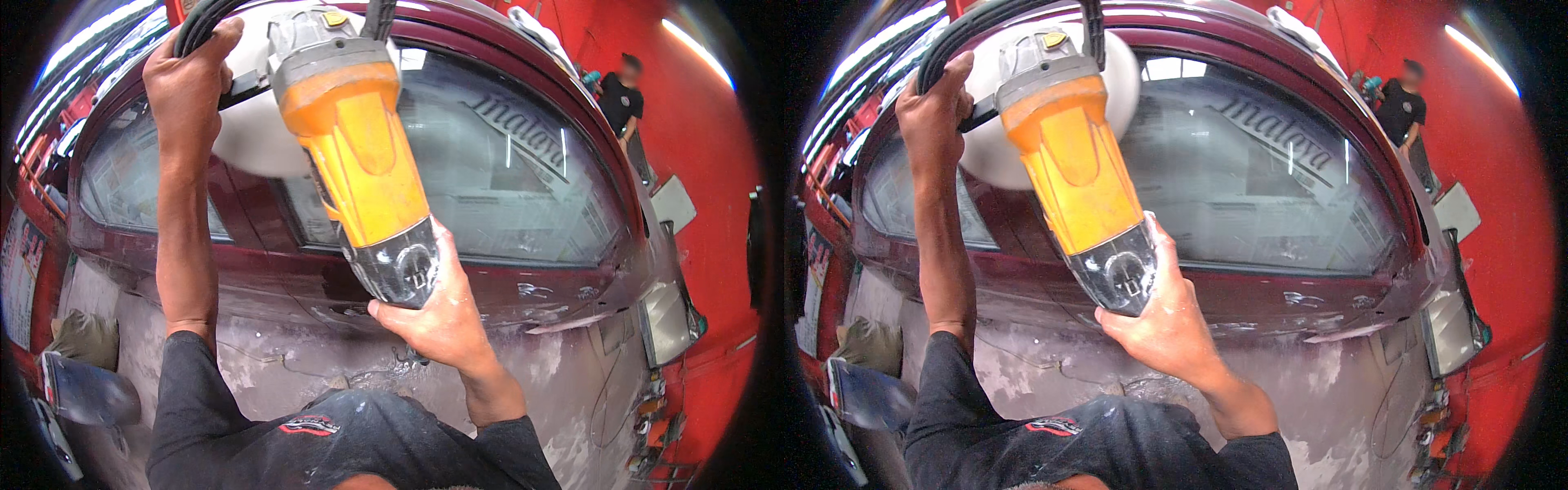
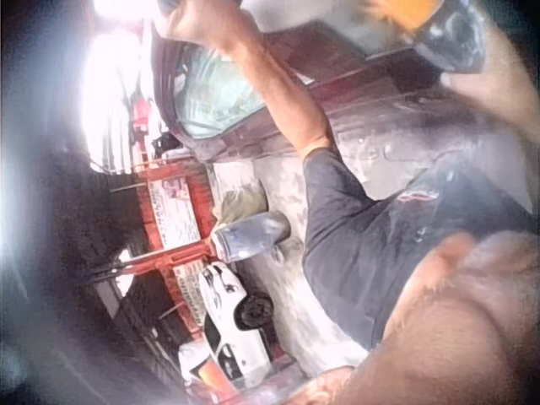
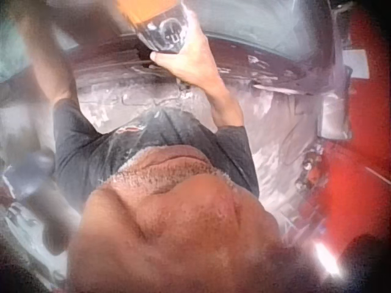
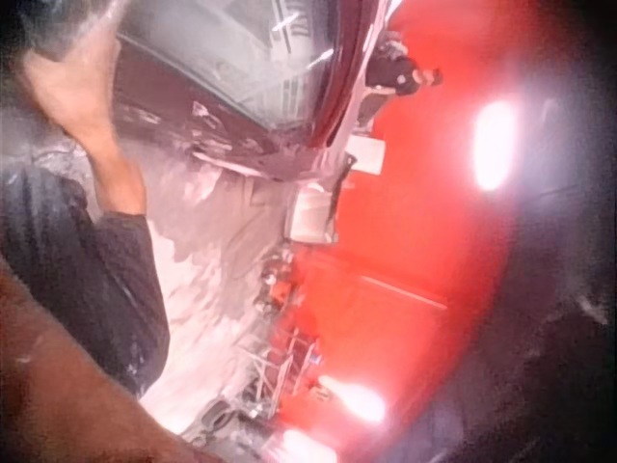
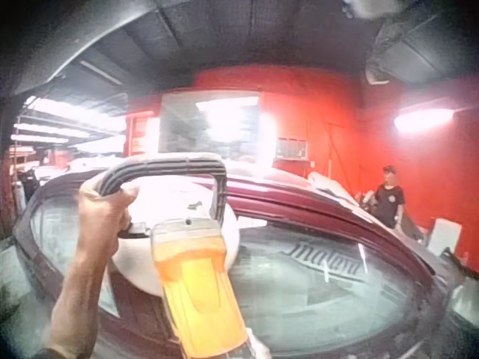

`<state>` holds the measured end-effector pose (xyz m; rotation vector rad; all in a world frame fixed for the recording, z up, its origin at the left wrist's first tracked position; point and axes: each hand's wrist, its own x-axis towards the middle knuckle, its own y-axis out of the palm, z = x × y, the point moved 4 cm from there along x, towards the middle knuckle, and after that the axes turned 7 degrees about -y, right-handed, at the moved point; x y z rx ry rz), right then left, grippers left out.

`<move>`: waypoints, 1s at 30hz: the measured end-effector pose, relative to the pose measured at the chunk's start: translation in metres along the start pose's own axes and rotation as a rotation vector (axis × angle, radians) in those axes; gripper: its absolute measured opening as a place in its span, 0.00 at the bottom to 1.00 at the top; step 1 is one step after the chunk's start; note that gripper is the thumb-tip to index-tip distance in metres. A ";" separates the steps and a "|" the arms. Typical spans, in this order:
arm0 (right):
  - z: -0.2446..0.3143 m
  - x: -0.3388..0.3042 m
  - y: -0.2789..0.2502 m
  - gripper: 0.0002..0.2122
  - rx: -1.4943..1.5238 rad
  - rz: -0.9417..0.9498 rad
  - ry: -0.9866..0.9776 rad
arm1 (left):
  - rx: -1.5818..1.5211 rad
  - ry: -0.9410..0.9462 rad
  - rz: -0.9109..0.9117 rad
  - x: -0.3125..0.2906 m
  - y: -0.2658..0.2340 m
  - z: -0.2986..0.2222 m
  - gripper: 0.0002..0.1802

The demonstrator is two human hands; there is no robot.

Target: The person applies a white polishing compound by hand to the rear quarter panel and trunk of a maroon sedan, then uses a yellow orbital polisher to buff the treated areas. The person moves around the vehicle to reach different sections while holding a small container of compound.

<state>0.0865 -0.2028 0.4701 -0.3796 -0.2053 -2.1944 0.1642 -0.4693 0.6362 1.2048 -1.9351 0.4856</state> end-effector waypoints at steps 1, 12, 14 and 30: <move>0.001 -0.008 -0.012 0.45 0.001 -0.023 0.018 | 0.002 0.007 0.031 -0.005 0.017 -0.004 0.06; 0.013 -0.080 -0.127 0.44 -0.140 -0.279 0.023 | -0.056 -0.082 0.226 -0.054 0.188 -0.019 0.06; 0.011 -0.091 -0.144 0.43 -0.155 -0.323 0.046 | -0.146 -0.091 0.334 -0.061 0.217 -0.019 0.05; 0.055 -0.095 -0.154 0.43 -0.491 -0.320 0.114 | -0.053 0.078 0.141 -0.065 0.192 -0.026 0.07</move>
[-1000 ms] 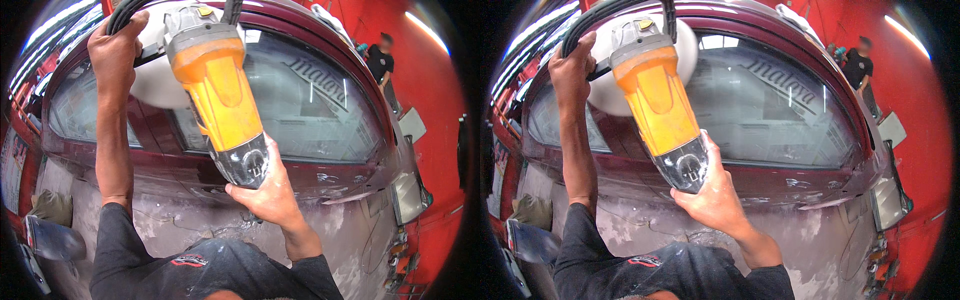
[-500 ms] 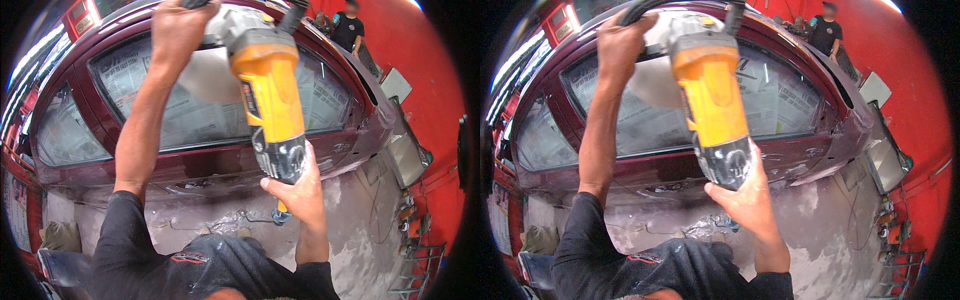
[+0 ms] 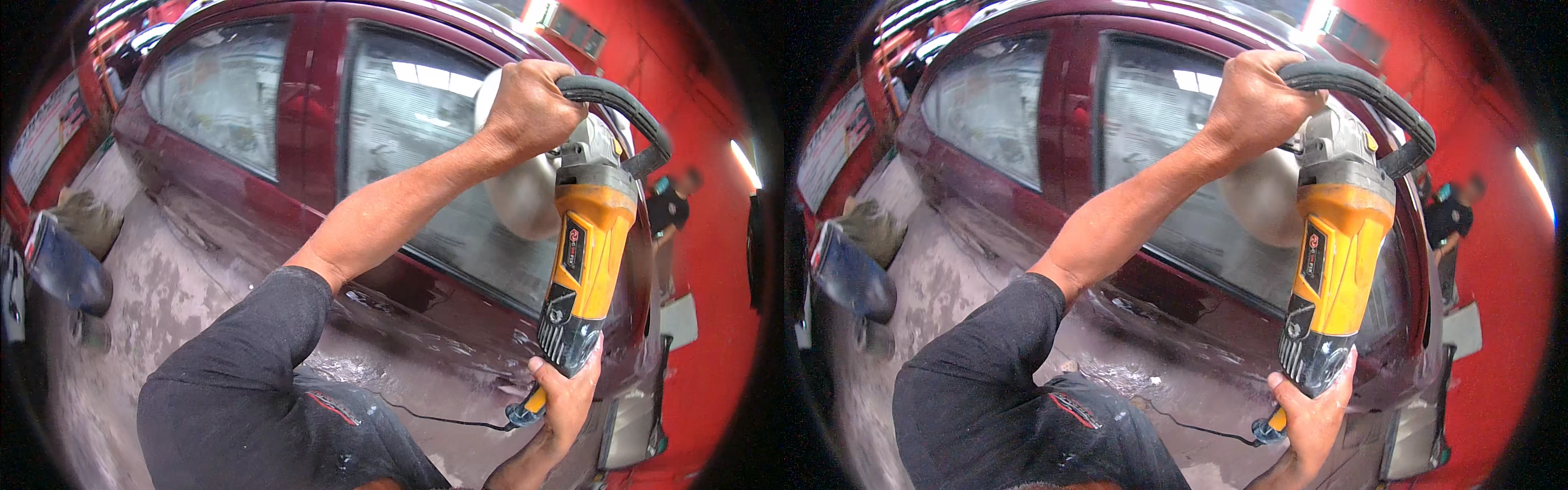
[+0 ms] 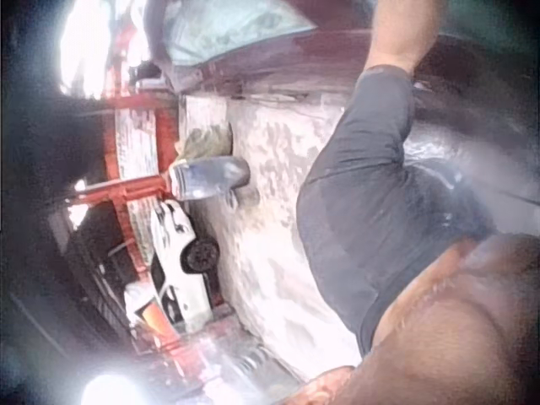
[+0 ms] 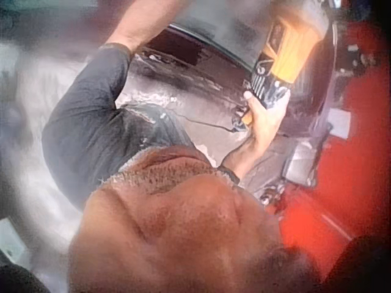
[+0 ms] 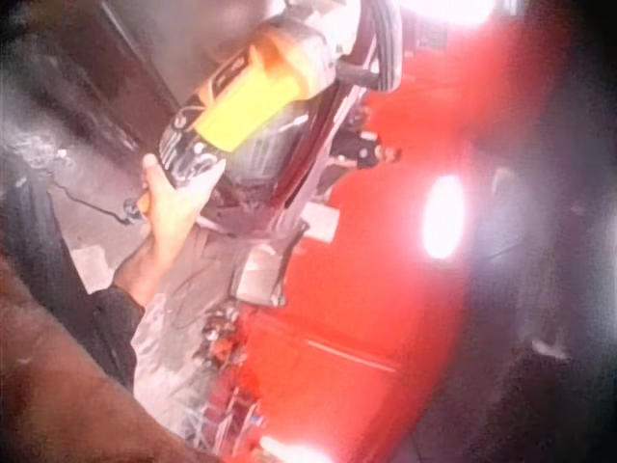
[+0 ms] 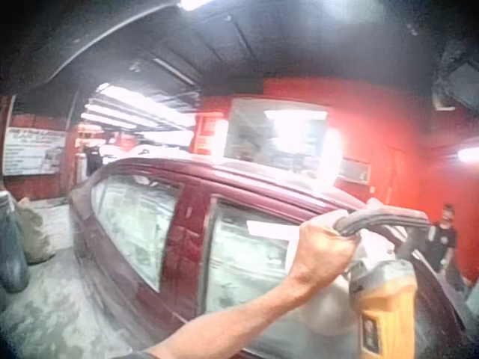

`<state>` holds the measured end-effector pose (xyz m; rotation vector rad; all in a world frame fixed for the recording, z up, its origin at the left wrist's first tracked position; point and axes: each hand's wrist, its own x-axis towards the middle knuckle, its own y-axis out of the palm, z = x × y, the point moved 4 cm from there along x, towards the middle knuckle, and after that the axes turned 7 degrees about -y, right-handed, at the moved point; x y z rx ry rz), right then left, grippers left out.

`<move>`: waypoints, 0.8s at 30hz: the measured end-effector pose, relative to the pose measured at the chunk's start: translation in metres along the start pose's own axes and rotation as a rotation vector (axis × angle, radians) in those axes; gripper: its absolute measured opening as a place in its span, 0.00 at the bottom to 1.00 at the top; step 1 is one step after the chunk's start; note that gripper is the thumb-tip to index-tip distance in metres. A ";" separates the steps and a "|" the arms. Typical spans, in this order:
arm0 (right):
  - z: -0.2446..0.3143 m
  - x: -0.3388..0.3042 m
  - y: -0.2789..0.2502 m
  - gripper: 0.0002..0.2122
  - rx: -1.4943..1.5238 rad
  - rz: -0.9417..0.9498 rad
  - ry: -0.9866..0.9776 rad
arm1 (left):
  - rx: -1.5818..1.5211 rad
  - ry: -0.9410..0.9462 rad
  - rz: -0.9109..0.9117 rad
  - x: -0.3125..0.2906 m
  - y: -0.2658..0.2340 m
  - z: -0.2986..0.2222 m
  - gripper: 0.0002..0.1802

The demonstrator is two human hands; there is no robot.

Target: The person applies a white polishing compound by hand to the rear quarter panel and trunk of a maroon sedan, then uses a yellow orbital polisher to buff the treated areas. The person moves around the vehicle to reach different sections while holding a small container of compound.

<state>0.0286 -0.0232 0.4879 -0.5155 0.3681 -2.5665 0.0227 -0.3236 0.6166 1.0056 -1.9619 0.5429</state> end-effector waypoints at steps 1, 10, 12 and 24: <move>0.011 0.001 0.005 0.44 0.015 0.026 -0.002 | 0.009 0.019 -0.031 0.004 -0.019 -0.004 0.07; 0.081 0.025 0.046 0.42 -0.143 0.251 -0.322 | 0.031 0.185 -0.222 0.034 -0.146 -0.069 0.06; 0.113 0.028 0.071 0.41 -0.052 0.363 -0.458 | 0.050 0.029 -0.252 0.043 -0.189 -0.078 0.07; 0.174 0.048 0.225 0.43 0.257 0.483 -0.489 | 0.095 -0.065 -0.399 0.067 -0.380 -0.037 0.07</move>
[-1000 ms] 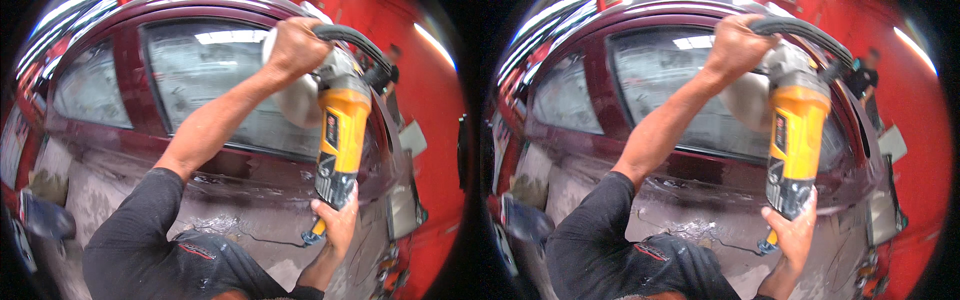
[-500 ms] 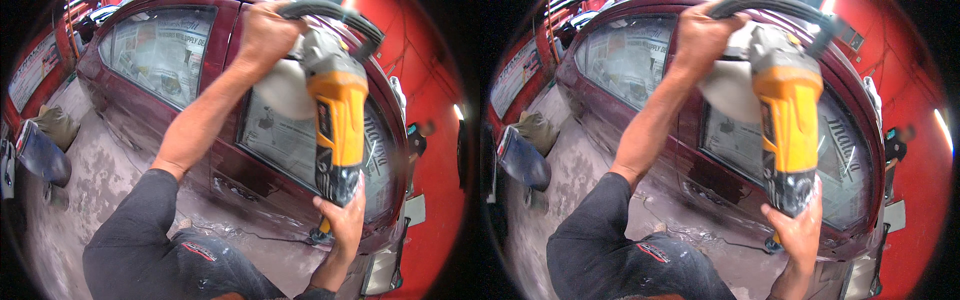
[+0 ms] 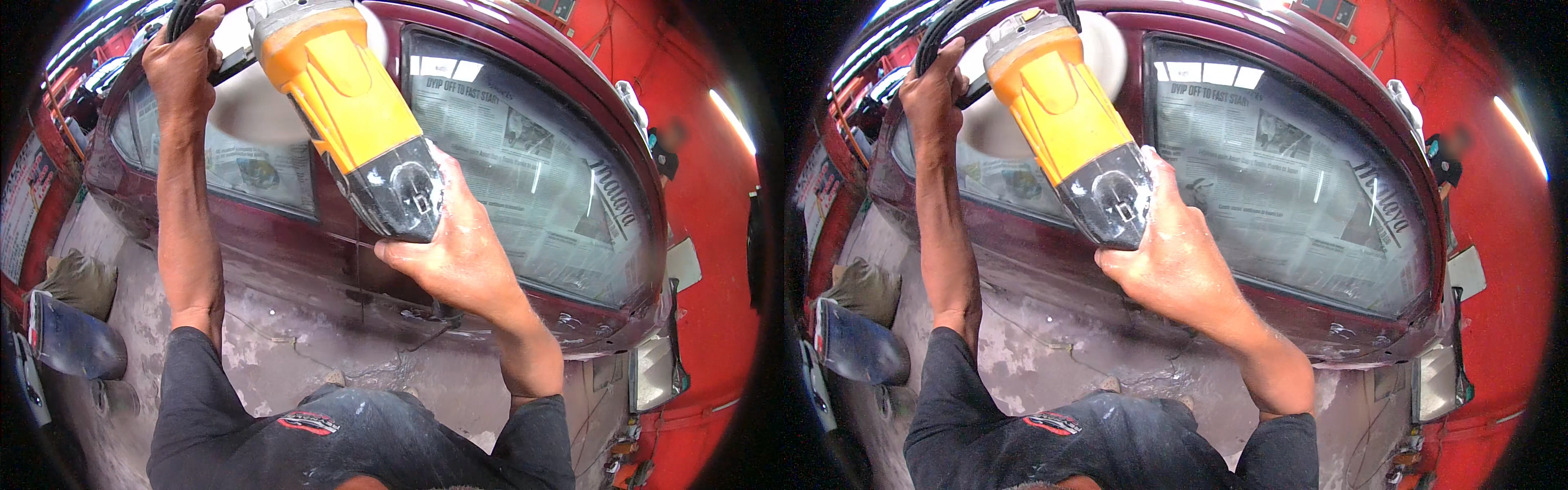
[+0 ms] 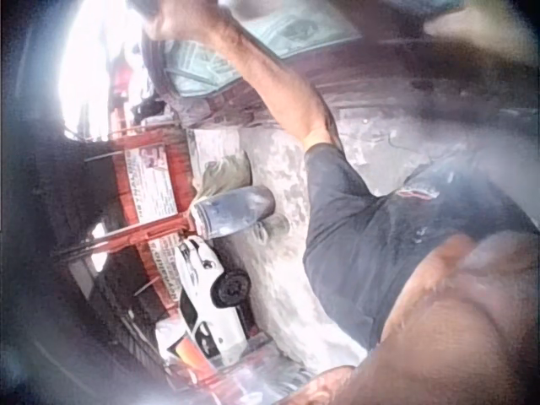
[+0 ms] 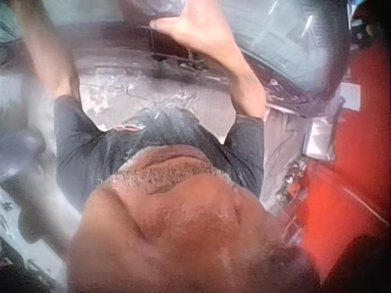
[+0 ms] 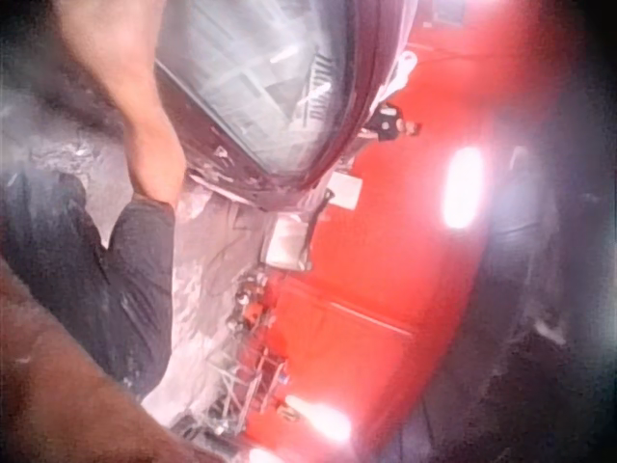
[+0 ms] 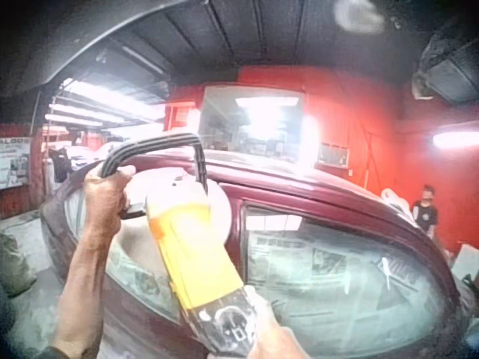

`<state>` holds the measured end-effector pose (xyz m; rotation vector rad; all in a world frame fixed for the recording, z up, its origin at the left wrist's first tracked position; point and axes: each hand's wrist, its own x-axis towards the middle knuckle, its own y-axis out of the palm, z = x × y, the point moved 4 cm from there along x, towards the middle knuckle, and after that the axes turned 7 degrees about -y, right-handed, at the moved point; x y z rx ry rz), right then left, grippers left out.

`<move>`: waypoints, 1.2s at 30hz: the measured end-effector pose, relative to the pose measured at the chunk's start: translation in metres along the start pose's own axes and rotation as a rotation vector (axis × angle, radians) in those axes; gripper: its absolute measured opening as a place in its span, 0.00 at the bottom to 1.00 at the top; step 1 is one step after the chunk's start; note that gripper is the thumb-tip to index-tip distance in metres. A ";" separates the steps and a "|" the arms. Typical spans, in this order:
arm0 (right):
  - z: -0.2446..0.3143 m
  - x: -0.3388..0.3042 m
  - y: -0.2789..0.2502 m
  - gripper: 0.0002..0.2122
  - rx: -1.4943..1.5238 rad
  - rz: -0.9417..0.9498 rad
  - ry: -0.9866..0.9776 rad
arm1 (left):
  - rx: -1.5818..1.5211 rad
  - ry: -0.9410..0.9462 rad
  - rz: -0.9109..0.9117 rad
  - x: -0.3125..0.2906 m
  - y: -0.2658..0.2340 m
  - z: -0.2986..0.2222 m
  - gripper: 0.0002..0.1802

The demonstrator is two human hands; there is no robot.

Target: The person applies a white polishing compound by hand to the rear quarter panel and trunk of a maroon sedan, then uses a yellow orbital polisher to buff the treated areas. The person moves around the vehicle to reach different sections while holding a small container of compound.

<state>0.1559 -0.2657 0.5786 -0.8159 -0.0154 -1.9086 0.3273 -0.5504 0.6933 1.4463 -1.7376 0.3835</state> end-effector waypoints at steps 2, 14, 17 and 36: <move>0.006 0.006 0.010 0.43 0.007 0.027 0.043 | 0.008 0.001 -0.005 0.002 -0.011 0.003 0.07; 0.011 -0.001 0.007 0.43 -0.015 -0.084 -0.007 | -0.050 -0.048 0.078 0.010 0.024 -0.004 0.08; 0.007 -0.004 0.007 0.44 -0.033 -0.072 -0.009 | -0.061 0.020 0.092 -0.001 0.025 -0.007 0.09; 0.044 -0.024 -0.016 0.37 0.058 -0.159 0.144 | 0.012 -0.159 0.124 0.010 0.076 -0.030 0.08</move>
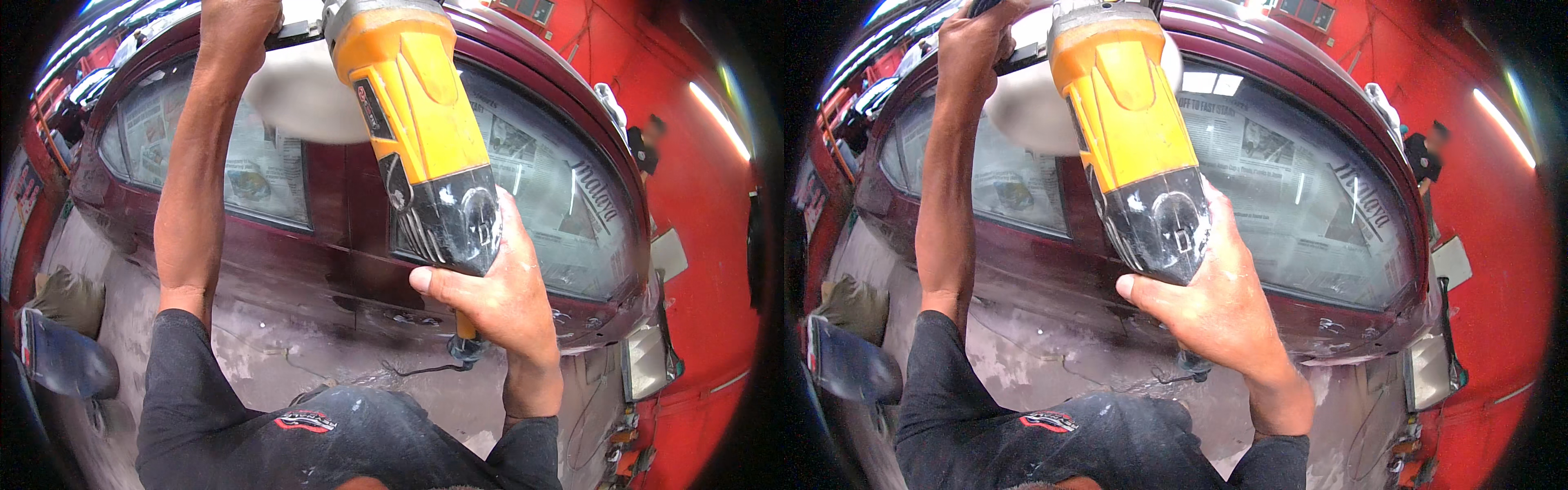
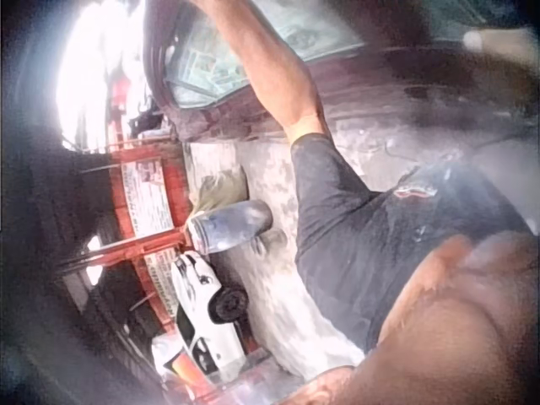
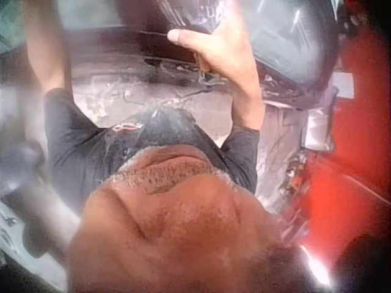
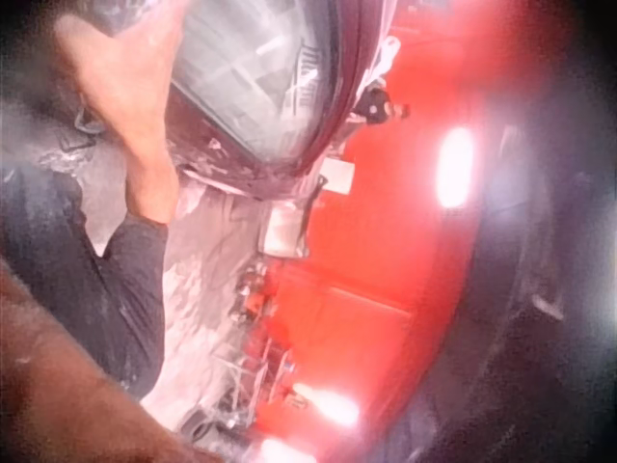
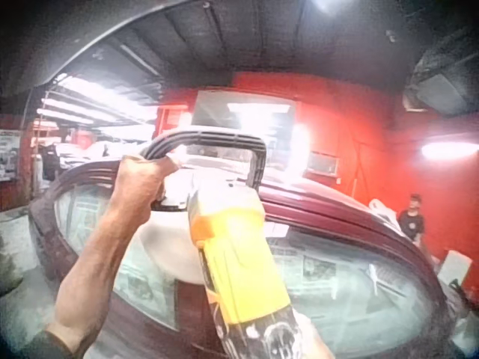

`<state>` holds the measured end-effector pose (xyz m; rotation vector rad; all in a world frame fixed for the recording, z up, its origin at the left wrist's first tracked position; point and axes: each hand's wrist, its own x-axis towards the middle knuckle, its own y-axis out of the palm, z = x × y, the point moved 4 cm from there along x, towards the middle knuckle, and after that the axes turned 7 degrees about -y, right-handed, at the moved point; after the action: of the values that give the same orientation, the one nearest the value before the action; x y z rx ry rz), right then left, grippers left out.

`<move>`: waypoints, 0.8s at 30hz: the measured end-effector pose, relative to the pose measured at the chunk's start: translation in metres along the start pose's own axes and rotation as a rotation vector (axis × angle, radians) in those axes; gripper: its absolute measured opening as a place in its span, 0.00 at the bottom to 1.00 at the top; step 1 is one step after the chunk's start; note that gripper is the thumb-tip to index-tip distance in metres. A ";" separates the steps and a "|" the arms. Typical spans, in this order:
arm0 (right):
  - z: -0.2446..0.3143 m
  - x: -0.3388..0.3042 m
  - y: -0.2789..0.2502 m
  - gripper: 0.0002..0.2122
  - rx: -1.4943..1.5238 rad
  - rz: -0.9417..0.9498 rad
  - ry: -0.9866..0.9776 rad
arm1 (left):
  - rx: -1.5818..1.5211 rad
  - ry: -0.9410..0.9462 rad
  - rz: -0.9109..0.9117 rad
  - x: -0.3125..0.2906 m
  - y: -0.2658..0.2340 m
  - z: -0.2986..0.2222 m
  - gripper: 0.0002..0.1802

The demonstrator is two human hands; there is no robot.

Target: The person applies a white polishing compound by hand to the rear quarter panel and trunk of a maroon sedan, then uses a yellow orbital polisher to buff the treated areas. The person moves around the vehicle to reach different sections while holding a small container of compound.

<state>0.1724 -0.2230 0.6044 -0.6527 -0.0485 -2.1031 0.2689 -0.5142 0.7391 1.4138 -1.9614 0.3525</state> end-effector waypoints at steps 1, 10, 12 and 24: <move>0.000 0.000 0.001 0.37 0.007 -0.013 -0.010 | -0.007 0.003 0.006 -0.001 0.003 0.000 0.09; -0.022 0.080 0.051 0.44 -0.154 0.120 -0.203 | -0.051 0.062 -0.067 0.064 -0.090 0.042 0.09; -0.013 0.098 0.070 0.43 -0.146 0.164 -0.224 | -0.062 0.081 -0.073 0.085 -0.131 0.031 0.07; -0.017 0.059 0.024 0.37 0.016 -0.008 -0.134 | -0.001 0.096 -0.021 0.047 -0.011 -0.002 0.11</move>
<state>0.1575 -0.2868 0.6128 -0.7839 -0.1428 -2.0621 0.2709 -0.5515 0.7701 1.3907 -1.8679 0.4018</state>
